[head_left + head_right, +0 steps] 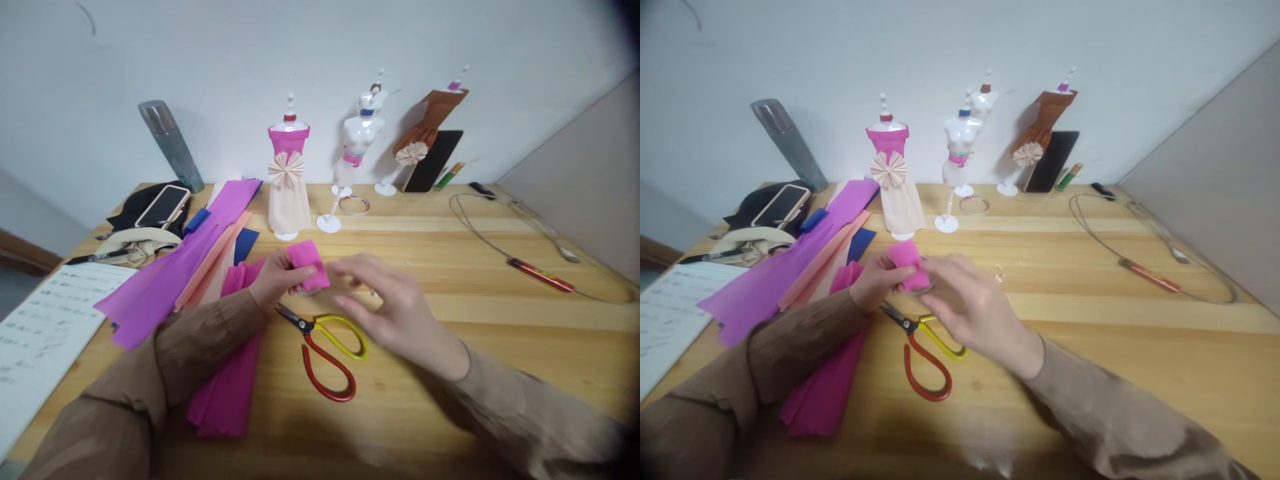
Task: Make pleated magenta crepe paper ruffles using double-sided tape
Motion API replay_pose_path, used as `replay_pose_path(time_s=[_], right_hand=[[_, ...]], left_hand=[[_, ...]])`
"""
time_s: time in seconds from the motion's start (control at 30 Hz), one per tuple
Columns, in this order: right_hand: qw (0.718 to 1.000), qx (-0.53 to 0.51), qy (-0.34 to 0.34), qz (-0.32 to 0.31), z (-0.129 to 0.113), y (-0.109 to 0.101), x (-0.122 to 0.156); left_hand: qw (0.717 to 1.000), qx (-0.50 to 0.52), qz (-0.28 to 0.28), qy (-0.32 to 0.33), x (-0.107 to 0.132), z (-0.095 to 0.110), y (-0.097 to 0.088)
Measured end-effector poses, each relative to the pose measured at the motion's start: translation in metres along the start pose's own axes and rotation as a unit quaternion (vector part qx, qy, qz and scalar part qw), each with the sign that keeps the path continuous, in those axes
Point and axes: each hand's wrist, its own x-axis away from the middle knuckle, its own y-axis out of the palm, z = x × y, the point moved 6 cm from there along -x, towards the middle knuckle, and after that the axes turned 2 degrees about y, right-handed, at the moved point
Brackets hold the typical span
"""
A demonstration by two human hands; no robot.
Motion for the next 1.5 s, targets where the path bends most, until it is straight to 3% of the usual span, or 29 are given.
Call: replay_pose_path(time_s=[0.07,0.17,0.3,0.43,0.5,0.6,0.67,0.87,1.0,1.13,1.2,1.33,1.4,1.5], right_hand=[[1.0,-0.018,0.009,0.016,0.005,-0.003,-0.016],[0.995,-0.068,0.061,-0.025,0.018,0.008,-0.033],[0.979,-0.118,0.141,-0.085,0.04,0.015,-0.035],[0.959,-0.186,0.202,-0.065,0.059,-0.005,-0.03],[0.954,-0.202,0.217,-0.046,0.067,-0.015,-0.028],[0.948,-0.216,0.231,-0.029,0.076,-0.017,-0.028],[0.945,-0.223,0.238,-0.021,0.081,-0.013,-0.028],[0.932,-0.248,0.264,-0.005,0.089,-0.001,-0.026],[0.94,-0.219,0.262,-0.014,0.097,0.006,-0.026],[0.967,-0.094,0.232,-0.039,0.106,0.013,-0.027],[0.976,-0.004,0.21,-0.056,0.109,0.015,-0.027],[0.977,0.077,0.19,-0.063,0.114,0.016,-0.026],[0.985,0.062,0.154,-0.055,0.114,0.015,-0.027],[0.997,0.031,0.072,-0.012,0.108,0.01,-0.031]], left_hand=[[0.996,-0.066,-0.058,0.026,0.002,0.007,0.011],[0.981,-0.136,-0.119,0.066,0.005,0.014,0.025],[0.965,-0.213,-0.131,0.073,0.007,0.016,0.026],[0.96,-0.244,-0.129,0.048,0.004,0.013,0.017],[0.93,-0.335,-0.134,0.068,0.002,0.014,0.012],[0.825,-0.524,-0.17,0.126,0.003,0.015,0.012],[0.774,-0.589,-0.189,0.135,0.005,0.013,0.012],[0.75,-0.631,-0.161,0.121,0.002,0.01,0.005],[0.755,-0.633,-0.122,0.124,-0.002,0.011,-0.001],[0.77,-0.622,-0.078,0.119,-0.004,0.018,-0.005],[0.805,-0.579,-0.057,0.116,-0.005,0.021,-0.007],[0.924,-0.366,-0.044,0.1,-0.009,0.024,-0.01],[0.955,-0.285,-0.054,0.064,-0.011,0.021,-0.01],[0.98,-0.194,-0.055,0.001,-0.012,0.017,-0.011]])
